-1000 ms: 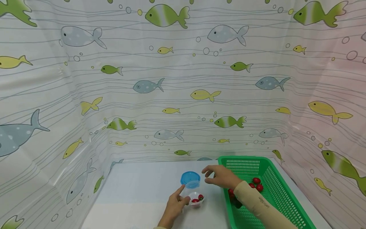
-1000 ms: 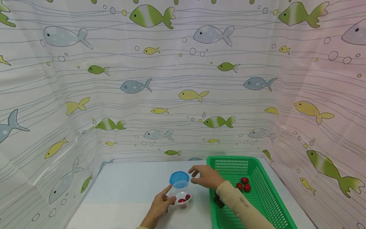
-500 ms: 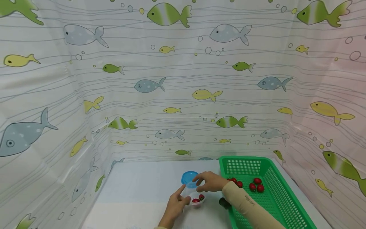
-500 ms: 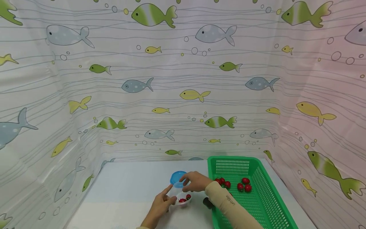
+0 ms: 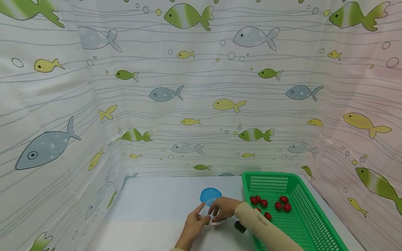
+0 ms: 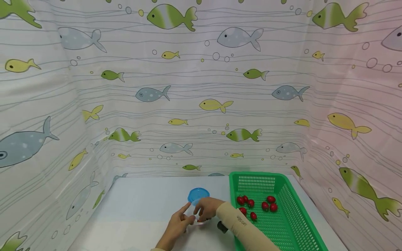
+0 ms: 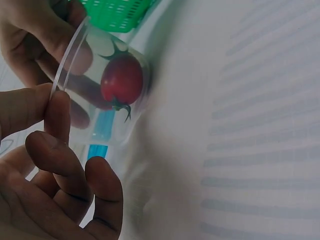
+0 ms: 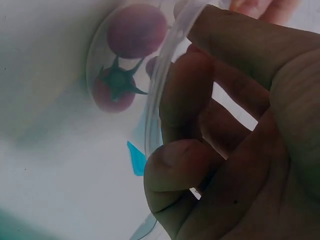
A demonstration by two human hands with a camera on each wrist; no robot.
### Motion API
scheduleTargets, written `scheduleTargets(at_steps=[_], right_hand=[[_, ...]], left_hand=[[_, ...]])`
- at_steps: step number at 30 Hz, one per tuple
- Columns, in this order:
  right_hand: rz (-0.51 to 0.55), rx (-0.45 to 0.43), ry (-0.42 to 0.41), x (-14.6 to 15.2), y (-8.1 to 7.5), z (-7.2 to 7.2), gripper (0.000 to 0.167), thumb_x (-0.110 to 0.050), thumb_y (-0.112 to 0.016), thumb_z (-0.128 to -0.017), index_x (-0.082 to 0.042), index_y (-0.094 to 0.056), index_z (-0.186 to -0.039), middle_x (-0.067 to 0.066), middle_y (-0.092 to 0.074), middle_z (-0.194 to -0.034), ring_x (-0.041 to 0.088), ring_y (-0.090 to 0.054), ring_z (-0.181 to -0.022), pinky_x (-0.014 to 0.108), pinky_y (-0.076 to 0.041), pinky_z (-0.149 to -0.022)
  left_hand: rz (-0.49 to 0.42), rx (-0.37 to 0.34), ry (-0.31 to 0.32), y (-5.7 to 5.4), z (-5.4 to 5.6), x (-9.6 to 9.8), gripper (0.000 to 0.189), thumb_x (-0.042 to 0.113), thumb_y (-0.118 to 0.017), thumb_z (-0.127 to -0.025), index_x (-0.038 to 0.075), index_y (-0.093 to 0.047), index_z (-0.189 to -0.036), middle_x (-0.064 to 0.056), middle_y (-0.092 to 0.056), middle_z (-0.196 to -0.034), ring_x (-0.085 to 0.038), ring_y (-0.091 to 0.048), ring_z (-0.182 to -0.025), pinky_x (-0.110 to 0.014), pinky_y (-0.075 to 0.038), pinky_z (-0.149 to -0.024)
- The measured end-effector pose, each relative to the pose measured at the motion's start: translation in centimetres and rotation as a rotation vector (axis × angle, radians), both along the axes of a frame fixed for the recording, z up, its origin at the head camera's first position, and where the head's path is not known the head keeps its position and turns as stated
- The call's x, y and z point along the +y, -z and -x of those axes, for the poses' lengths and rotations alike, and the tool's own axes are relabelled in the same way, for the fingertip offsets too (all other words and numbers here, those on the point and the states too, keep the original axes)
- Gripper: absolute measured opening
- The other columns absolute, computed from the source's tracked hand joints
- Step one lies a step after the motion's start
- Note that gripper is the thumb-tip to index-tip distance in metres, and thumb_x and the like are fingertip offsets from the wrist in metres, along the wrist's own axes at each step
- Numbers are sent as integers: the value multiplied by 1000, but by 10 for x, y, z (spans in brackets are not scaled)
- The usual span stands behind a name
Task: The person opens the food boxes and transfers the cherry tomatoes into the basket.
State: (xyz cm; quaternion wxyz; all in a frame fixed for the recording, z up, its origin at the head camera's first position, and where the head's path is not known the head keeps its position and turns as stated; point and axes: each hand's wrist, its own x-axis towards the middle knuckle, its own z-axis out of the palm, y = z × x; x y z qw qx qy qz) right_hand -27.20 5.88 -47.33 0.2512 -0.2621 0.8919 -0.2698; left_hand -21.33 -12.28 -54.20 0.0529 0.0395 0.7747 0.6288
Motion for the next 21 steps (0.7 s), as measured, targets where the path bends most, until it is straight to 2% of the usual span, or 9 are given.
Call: scheduleTargets(at_steps=[7, 12, 17, 21], right_hand=[[-107, 141, -41, -6, 4, -4, 17, -8, -79, -87, -15, -79, -102, -6, -72, -85, 3, -63, -77, 26, -53, -70], [-207, 229, -75, -9, 6, -5, 11, -13, -80, -87, -18, -81, -97, -11, -71, -81, 1, -61, -74, 27, -53, -70], [-284, 246, -90, -10, 8, -5, 6, -17, -78, -90, -20, -81, -94, -13, -70, -82, 1, -61, -74, 28, -53, -71], [-282, 226, -77, -10, 9, -6, 5, -17, -77, -90, -20, -80, -93, -13, -69, -82, 2, -60, -74, 30, -53, -72]], left_hand=[[-12, 6, 1, 1, 1, 2, 68, 14, -70, -95, -3, -38, -153, -1, -65, -71, -8, -43, -54, -19, -34, -48], [-8, 13, -3, 1, 0, 3, 69, 16, -71, -94, -3, -38, -153, -2, -65, -71, -7, -42, -53, -20, -33, -47], [-2, 9, -8, 0, -1, 3, 69, 16, -70, -95, -1, -39, -153, -3, -66, -71, -7, -41, -52, -20, -33, -46], [9, -2, -21, 1, -2, 4, 68, 15, -71, -94, 0, -41, -153, -1, -66, -71, -7, -43, -53, -20, -34, -47]])
